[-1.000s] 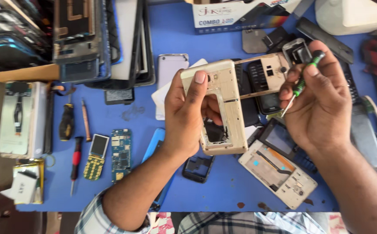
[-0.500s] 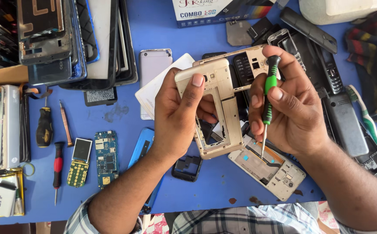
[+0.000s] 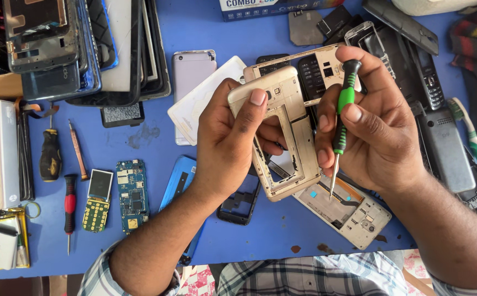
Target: The person disassembles a gold-colored smartphone using a screwdriver, removes the back cover, and manipulates internal components. They then handle a white phone back cover and a black battery, placing them on the workbench among other disassembled parts.
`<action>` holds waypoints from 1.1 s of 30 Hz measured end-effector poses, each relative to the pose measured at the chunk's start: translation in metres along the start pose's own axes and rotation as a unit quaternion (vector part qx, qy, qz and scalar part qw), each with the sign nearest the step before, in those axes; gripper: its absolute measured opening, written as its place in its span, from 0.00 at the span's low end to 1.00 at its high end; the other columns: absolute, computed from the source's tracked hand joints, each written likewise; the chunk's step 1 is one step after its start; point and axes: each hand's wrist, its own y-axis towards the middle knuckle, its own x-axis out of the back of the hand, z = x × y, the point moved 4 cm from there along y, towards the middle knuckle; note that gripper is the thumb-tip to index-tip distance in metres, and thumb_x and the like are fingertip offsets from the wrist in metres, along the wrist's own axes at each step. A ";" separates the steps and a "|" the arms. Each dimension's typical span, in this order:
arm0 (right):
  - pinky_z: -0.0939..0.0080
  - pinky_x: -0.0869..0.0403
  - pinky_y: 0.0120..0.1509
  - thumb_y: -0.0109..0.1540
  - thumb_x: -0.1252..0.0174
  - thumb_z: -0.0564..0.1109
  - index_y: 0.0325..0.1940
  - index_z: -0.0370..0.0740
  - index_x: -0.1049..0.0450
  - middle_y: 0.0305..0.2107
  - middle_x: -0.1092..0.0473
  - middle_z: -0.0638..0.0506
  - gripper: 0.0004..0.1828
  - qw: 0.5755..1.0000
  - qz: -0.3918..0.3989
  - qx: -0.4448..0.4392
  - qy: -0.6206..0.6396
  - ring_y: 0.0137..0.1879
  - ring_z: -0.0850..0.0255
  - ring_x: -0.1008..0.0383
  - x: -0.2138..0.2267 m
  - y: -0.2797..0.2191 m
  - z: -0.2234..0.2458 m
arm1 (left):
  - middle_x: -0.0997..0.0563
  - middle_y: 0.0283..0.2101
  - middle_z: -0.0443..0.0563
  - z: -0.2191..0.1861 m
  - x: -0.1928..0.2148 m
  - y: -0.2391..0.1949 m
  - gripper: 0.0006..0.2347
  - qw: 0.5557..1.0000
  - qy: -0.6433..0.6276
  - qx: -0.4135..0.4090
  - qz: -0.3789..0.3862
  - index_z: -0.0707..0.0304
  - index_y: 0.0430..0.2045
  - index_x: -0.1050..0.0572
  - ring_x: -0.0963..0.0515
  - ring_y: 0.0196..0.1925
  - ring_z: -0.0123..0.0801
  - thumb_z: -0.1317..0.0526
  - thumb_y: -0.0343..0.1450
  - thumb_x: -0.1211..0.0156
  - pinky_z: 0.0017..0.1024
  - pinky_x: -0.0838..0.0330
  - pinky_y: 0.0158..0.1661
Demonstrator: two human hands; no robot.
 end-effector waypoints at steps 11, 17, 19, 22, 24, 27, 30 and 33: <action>0.61 0.19 0.35 0.76 0.45 0.38 0.77 0.39 0.51 0.40 0.31 0.38 0.28 1.000 0.000 0.002 -0.002 0.33 0.53 0.21 0.003 -0.003 0.000 | 0.17 0.37 0.57 0.002 0.000 -0.001 0.16 1.000 -0.013 0.009 0.016 0.66 0.46 0.35 0.13 0.34 0.34 0.49 0.81 0.53 0.24 0.20 0.31; 0.60 0.18 0.35 0.76 0.46 0.38 0.79 0.39 0.51 0.39 0.31 0.38 0.30 1.000 0.001 0.004 -0.009 0.34 0.53 0.21 0.004 -0.002 0.000 | 0.17 0.38 0.58 0.001 -0.002 0.000 0.17 0.999 -0.025 0.006 0.026 0.66 0.48 0.35 0.13 0.34 0.35 0.49 0.81 0.53 0.26 0.20 0.28; 0.60 0.18 0.36 0.77 0.46 0.38 0.79 0.39 0.51 0.39 0.31 0.38 0.30 1.000 -0.001 0.005 -0.013 0.34 0.53 0.21 0.003 -0.002 0.001 | 0.17 0.38 0.59 0.002 -0.001 0.001 0.16 0.999 -0.031 0.030 0.019 0.66 0.48 0.35 0.13 0.33 0.36 0.49 0.80 0.54 0.26 0.20 0.25; 0.60 0.19 0.35 0.75 0.46 0.39 0.79 0.38 0.51 0.38 0.31 0.39 0.31 1.000 -0.015 0.008 -0.021 0.33 0.55 0.21 0.000 0.000 0.001 | 0.17 0.36 0.62 0.004 -0.001 0.002 0.17 0.996 -0.062 0.057 0.004 0.67 0.50 0.34 0.13 0.31 0.38 0.50 0.80 0.53 0.27 0.23 0.21; 0.61 0.20 0.35 0.73 0.45 0.40 0.78 0.38 0.49 0.36 0.31 0.40 0.32 0.999 -0.037 0.006 -0.028 0.32 0.57 0.23 0.000 0.001 0.002 | 0.17 0.36 0.63 0.005 -0.001 0.002 0.16 0.993 -0.099 0.071 -0.001 0.67 0.51 0.33 0.14 0.30 0.39 0.51 0.80 0.53 0.27 0.25 0.19; 0.65 0.22 0.33 0.72 0.44 0.41 0.77 0.37 0.47 0.36 0.32 0.42 0.31 0.998 -0.065 0.003 -0.020 0.32 0.61 0.24 0.000 0.001 0.004 | 0.17 0.36 0.63 0.007 0.001 0.003 0.16 0.982 -0.165 0.088 0.000 0.67 0.53 0.33 0.15 0.29 0.40 0.52 0.80 0.53 0.27 0.26 0.19; 0.67 0.24 0.31 0.72 0.42 0.42 0.75 0.37 0.45 0.36 0.31 0.43 0.29 0.998 -0.065 0.000 0.016 0.29 0.61 0.24 0.001 0.002 0.005 | 0.18 0.35 0.63 0.011 0.004 0.004 0.15 0.971 -0.218 0.100 -0.005 0.68 0.52 0.32 0.15 0.29 0.40 0.54 0.81 0.52 0.28 0.27 0.18; 0.68 0.25 0.29 0.72 0.42 0.43 0.75 0.37 0.44 0.36 0.31 0.43 0.29 0.997 -0.073 -0.002 0.036 0.28 0.61 0.24 0.004 0.003 0.006 | 0.19 0.34 0.62 0.015 0.007 0.003 0.13 0.960 -0.253 0.115 -0.016 0.68 0.50 0.32 0.16 0.29 0.40 0.55 0.82 0.52 0.28 0.27 0.18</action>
